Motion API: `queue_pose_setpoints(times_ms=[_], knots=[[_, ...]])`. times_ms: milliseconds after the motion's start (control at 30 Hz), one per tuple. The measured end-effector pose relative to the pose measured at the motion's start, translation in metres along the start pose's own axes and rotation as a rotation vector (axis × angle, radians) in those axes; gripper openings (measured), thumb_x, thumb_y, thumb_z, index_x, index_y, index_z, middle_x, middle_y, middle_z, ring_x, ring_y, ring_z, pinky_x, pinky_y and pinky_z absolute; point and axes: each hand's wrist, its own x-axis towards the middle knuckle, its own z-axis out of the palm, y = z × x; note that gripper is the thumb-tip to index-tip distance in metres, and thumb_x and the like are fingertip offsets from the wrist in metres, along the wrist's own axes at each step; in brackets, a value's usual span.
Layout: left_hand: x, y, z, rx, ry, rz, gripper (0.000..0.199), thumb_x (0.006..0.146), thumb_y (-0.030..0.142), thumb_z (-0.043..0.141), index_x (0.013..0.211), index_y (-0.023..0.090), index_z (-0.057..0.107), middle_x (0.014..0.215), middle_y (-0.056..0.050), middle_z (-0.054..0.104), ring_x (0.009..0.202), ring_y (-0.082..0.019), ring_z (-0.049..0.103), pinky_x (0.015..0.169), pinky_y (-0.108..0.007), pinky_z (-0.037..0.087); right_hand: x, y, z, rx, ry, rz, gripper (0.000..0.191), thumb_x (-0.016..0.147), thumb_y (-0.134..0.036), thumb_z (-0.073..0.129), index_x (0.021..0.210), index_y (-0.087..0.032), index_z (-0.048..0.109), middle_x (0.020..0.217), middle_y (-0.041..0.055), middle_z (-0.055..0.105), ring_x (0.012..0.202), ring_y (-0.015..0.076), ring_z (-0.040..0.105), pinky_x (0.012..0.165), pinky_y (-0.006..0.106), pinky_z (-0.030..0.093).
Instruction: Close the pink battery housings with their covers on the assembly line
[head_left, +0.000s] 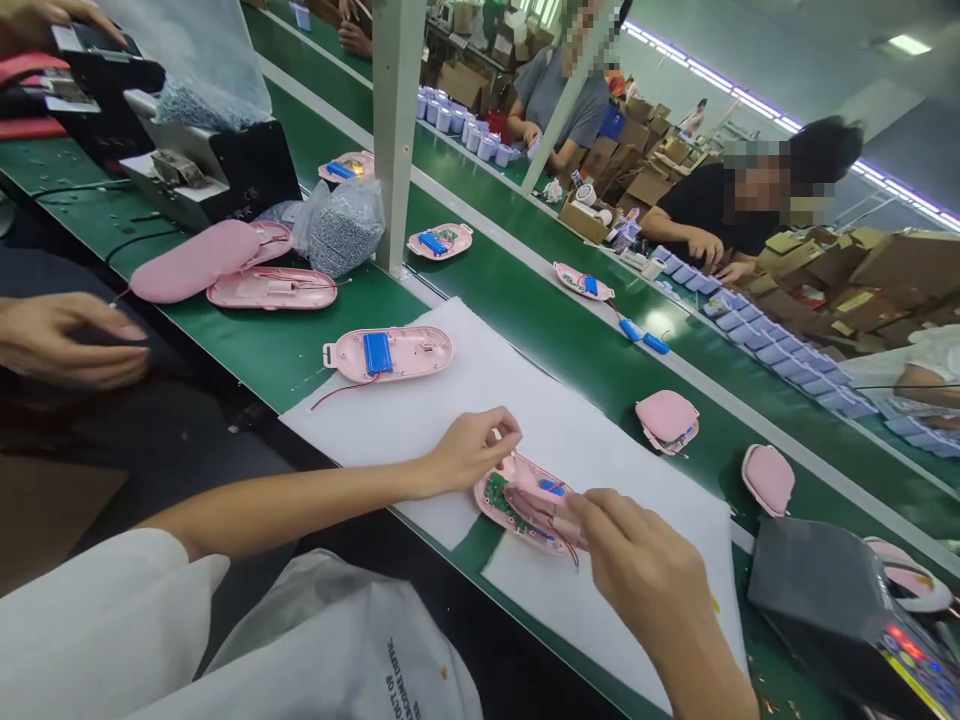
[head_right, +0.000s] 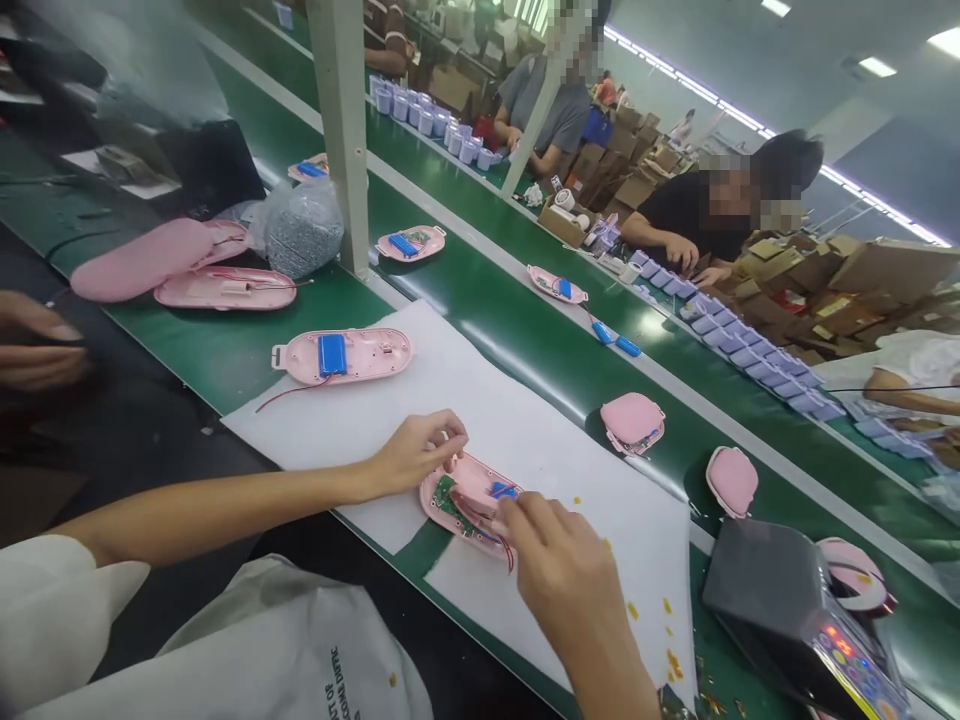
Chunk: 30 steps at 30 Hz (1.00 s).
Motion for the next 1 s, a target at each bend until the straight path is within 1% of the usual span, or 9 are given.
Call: queue_pose_setpoints(times_ms=[100, 200, 300, 433, 567, 667, 767, 900, 1000], knots=[[0.001, 0.004, -0.001, -0.015, -0.044, 0.057, 0.011, 0.089, 0.026, 0.054, 0.084, 0.017, 0.059, 0.072, 0.002, 0.066, 0.058, -0.011, 0.062, 0.06, -0.023, 0.049, 0.015, -0.01, -0.007, -0.078, -0.012, -0.081, 0.028, 0.091, -0.001, 0.045, 0.095, -0.019, 0.065, 0.084, -0.0007, 0.067, 0.063, 0.0102, 0.054, 0.06, 0.027, 0.036], [0.002, 0.003, -0.002, -0.007, -0.108, 0.268, 0.013, 0.092, 0.024, 0.053, 0.086, 0.017, 0.062, 0.082, -0.002, 0.067, 0.071, -0.013, 0.064, 0.07, -0.025, 0.052, 0.024, -0.008, -0.003, -0.074, 0.016, 0.087, 0.022, 0.094, -0.01, 0.047, 0.092, -0.021, 0.067, 0.081, -0.003, 0.067, 0.061, 0.0082, 0.055, 0.054, 0.026, 0.033], [0.002, -0.004, -0.001, 0.145, -0.073, 0.564, 0.014, 0.092, 0.022, 0.056, 0.084, 0.017, 0.066, 0.104, -0.009, 0.065, 0.095, -0.018, 0.063, 0.081, -0.029, 0.053, 0.025, -0.006, 0.002, -0.068, 0.079, 0.273, 0.018, 0.096, -0.017, 0.05, 0.091, -0.02, 0.067, 0.082, -0.0037, 0.068, 0.059, 0.0072, 0.056, 0.049, 0.025, 0.032], [0.002, -0.014, 0.004, 0.228, 0.013, 0.669, 0.015, 0.093, 0.023, 0.057, 0.086, 0.017, 0.068, 0.119, -0.013, 0.059, 0.107, -0.022, 0.06, 0.087, -0.034, 0.055, 0.022, -0.009, 0.007, 0.022, 0.131, 0.376, 0.017, 0.095, -0.021, 0.051, 0.09, -0.021, 0.068, 0.083, -0.0023, 0.069, 0.066, 0.0094, 0.062, 0.052, 0.023, 0.037], [0.006, -0.017, 0.009, -0.011, 0.028, 0.553, 0.012, 0.089, 0.028, 0.066, 0.086, 0.017, 0.069, 0.109, -0.01, 0.064, 0.095, -0.019, 0.065, 0.084, -0.032, 0.056, 0.019, -0.008, 0.018, 0.22, 0.251, 0.518, 0.016, 0.092, -0.027, 0.055, 0.089, -0.021, 0.069, 0.086, 0.0001, 0.07, 0.075, 0.0138, 0.066, 0.063, 0.023, 0.047], [0.009, -0.016, 0.011, -0.226, 0.082, 0.293, 0.026, 0.079, 0.03, 0.076, 0.096, 0.017, 0.061, 0.094, -0.005, 0.066, 0.073, -0.014, 0.066, 0.065, -0.025, 0.054, 0.02, -0.001, 0.029, 0.351, 0.237, 0.637, 0.022, 0.091, -0.036, 0.056, 0.088, -0.02, 0.07, 0.087, 0.0025, 0.071, 0.074, 0.0173, 0.066, 0.068, 0.027, 0.05], [0.009, -0.015, 0.011, -0.328, 0.048, 0.117, 0.041, 0.072, 0.029, 0.08, 0.1, 0.018, 0.052, 0.09, -0.003, 0.064, 0.061, -0.01, 0.062, 0.051, -0.019, 0.047, 0.031, 0.004, 0.039, 0.352, 0.067, 0.705, 0.029, 0.087, -0.047, 0.057, 0.091, -0.021, 0.069, 0.09, 0.0036, 0.071, 0.077, 0.0209, 0.065, 0.068, 0.03, 0.047], [0.011, -0.011, 0.01, -0.285, 0.024, 0.055, 0.039, 0.072, 0.026, 0.077, 0.099, 0.018, 0.05, 0.099, -0.004, 0.063, 0.056, -0.006, 0.058, 0.05, -0.017, 0.046, 0.051, 0.013, 0.051, 0.393, -0.282, 0.669, 0.026, 0.082, -0.047, 0.058, 0.08, -0.022, 0.066, 0.073, 0.0007, 0.067, 0.065, 0.0181, 0.058, 0.059, 0.028, 0.038], [0.013, -0.009, 0.008, -0.24, 0.056, 0.005, 0.041, 0.07, 0.02, 0.076, 0.102, 0.019, 0.05, 0.104, -0.004, 0.062, 0.054, -0.003, 0.056, 0.049, -0.016, 0.044, 0.058, 0.023, 0.055, 0.495, -0.393, 0.645, 0.023, 0.082, -0.042, 0.056, 0.076, -0.021, 0.065, 0.068, -0.0006, 0.064, 0.061, 0.0157, 0.053, 0.058, 0.028, 0.035]])
